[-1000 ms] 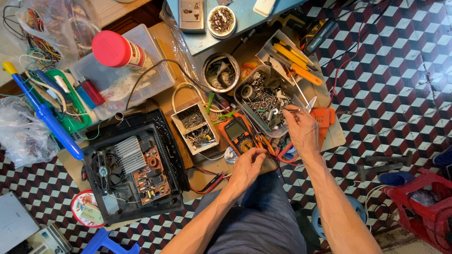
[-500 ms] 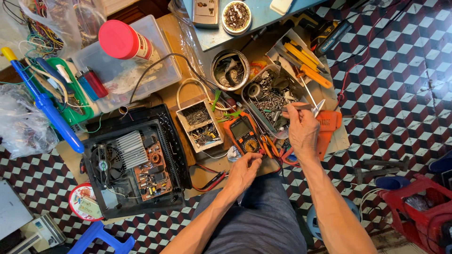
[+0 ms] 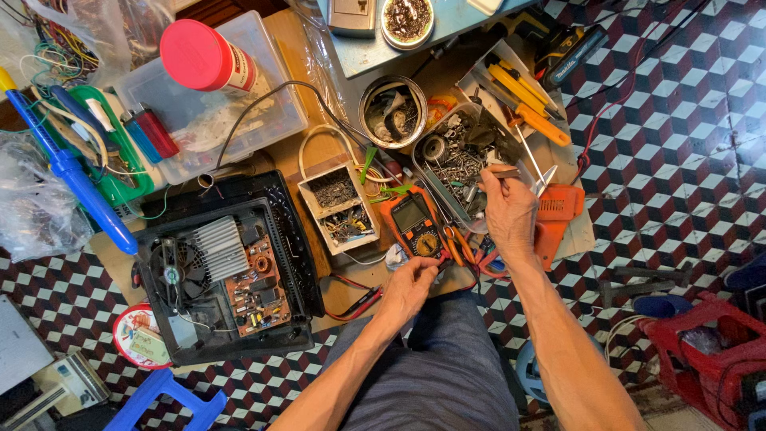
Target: The person works at a cluttered electronics workbench, using a multimeter to test components and a cordless drill to remove screws from a circuit board. They handle a circuit board, a multimeter, a drill, and various small parts from a container.
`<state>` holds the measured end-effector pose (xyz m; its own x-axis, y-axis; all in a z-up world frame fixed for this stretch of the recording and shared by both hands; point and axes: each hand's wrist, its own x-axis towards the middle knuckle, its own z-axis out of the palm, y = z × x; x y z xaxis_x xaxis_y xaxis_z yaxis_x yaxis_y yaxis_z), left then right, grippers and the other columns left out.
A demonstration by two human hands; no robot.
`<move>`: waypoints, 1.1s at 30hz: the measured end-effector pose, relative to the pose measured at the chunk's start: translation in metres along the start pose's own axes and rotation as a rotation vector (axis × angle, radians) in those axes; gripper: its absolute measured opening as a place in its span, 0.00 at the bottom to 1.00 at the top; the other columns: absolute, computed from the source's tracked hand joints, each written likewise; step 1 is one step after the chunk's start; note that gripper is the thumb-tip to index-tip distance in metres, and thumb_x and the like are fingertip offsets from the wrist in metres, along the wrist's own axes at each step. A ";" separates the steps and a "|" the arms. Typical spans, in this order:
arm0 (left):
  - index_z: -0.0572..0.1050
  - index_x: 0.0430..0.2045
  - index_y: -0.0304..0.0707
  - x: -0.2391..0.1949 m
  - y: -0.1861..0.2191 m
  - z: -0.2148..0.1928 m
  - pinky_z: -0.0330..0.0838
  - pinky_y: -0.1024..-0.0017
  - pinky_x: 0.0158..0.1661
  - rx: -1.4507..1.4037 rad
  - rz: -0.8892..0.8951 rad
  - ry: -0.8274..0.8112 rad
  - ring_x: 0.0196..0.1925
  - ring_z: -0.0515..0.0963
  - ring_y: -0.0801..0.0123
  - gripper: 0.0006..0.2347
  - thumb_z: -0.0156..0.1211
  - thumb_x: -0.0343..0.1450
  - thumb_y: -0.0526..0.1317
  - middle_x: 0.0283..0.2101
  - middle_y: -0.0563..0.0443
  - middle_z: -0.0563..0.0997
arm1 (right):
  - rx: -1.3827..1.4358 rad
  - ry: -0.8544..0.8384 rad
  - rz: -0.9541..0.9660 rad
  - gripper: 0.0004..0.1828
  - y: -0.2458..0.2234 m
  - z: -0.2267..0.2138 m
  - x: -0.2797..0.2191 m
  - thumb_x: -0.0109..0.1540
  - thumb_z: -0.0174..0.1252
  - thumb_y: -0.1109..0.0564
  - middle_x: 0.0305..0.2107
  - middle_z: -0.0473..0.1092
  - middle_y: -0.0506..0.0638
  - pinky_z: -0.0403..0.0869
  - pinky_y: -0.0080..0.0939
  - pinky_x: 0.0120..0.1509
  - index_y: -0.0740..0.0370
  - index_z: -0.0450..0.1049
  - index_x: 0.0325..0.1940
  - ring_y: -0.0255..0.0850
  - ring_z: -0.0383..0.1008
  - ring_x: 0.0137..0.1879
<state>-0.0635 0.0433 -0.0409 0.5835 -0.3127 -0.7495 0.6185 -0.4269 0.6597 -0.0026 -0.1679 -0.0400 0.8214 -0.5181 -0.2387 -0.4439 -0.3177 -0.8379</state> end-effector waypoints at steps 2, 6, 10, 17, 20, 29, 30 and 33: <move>0.78 0.47 0.34 0.004 -0.001 0.000 0.74 0.72 0.38 -0.010 0.007 0.002 0.35 0.79 0.71 0.15 0.54 0.73 0.44 0.33 0.50 0.82 | -0.026 -0.021 0.034 0.11 0.002 0.004 0.004 0.70 0.58 0.57 0.32 0.79 0.53 0.74 0.33 0.40 0.70 0.78 0.46 0.36 0.81 0.41; 0.79 0.47 0.35 0.003 -0.006 0.000 0.74 0.72 0.37 0.001 0.004 0.016 0.34 0.79 0.72 0.15 0.54 0.73 0.44 0.32 0.51 0.82 | 0.071 -0.011 -0.015 0.11 0.009 0.006 0.006 0.70 0.57 0.58 0.35 0.77 0.53 0.76 0.34 0.43 0.71 0.76 0.48 0.37 0.80 0.41; 0.79 0.47 0.35 0.004 -0.009 -0.002 0.73 0.72 0.37 -0.004 0.006 0.021 0.34 0.79 0.71 0.15 0.55 0.73 0.44 0.32 0.51 0.82 | 0.243 0.046 0.058 0.12 0.018 -0.002 0.009 0.71 0.56 0.58 0.35 0.77 0.52 0.80 0.34 0.47 0.72 0.74 0.50 0.37 0.81 0.42; 0.79 0.47 0.36 0.007 -0.007 -0.001 0.73 0.73 0.37 0.040 -0.023 0.024 0.34 0.80 0.72 0.15 0.55 0.73 0.45 0.32 0.51 0.83 | 0.340 0.063 0.079 0.14 0.029 -0.019 0.004 0.72 0.55 0.57 0.36 0.75 0.55 0.81 0.35 0.47 0.75 0.70 0.50 0.41 0.82 0.42; 0.79 0.47 0.35 0.005 0.001 0.000 0.73 0.72 0.37 0.049 -0.009 0.017 0.34 0.79 0.71 0.15 0.55 0.73 0.45 0.32 0.50 0.83 | 0.386 0.061 0.072 0.14 0.028 -0.030 0.000 0.73 0.54 0.57 0.37 0.76 0.55 0.81 0.38 0.48 0.75 0.70 0.51 0.42 0.82 0.43; 0.79 0.49 0.37 0.011 0.060 0.005 0.77 0.73 0.39 0.028 0.055 0.064 0.36 0.84 0.72 0.14 0.54 0.74 0.44 0.35 0.49 0.86 | 0.580 0.101 0.084 0.16 -0.003 -0.056 -0.015 0.74 0.52 0.54 0.40 0.76 0.60 0.82 0.42 0.53 0.74 0.69 0.52 0.45 0.81 0.44; 0.78 0.50 0.37 0.016 0.067 0.007 0.77 0.73 0.38 0.010 0.073 0.070 0.35 0.84 0.72 0.14 0.54 0.74 0.43 0.36 0.49 0.86 | 0.598 0.098 0.078 0.16 -0.007 -0.058 -0.016 0.74 0.52 0.54 0.40 0.76 0.61 0.83 0.43 0.54 0.74 0.69 0.52 0.45 0.81 0.45; 0.76 0.53 0.36 0.033 0.084 0.015 0.77 0.73 0.42 -0.056 0.186 0.077 0.40 0.84 0.73 0.15 0.56 0.74 0.41 0.41 0.49 0.85 | 0.658 0.092 0.086 0.16 -0.016 -0.064 -0.017 0.74 0.53 0.54 0.41 0.75 0.62 0.83 0.43 0.55 0.74 0.69 0.52 0.46 0.81 0.46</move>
<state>-0.0003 -0.0152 -0.0107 0.7274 -0.3148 -0.6098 0.5235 -0.3200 0.7897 -0.0322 -0.2045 0.0089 0.7460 -0.5948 -0.2994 -0.1710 0.2635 -0.9494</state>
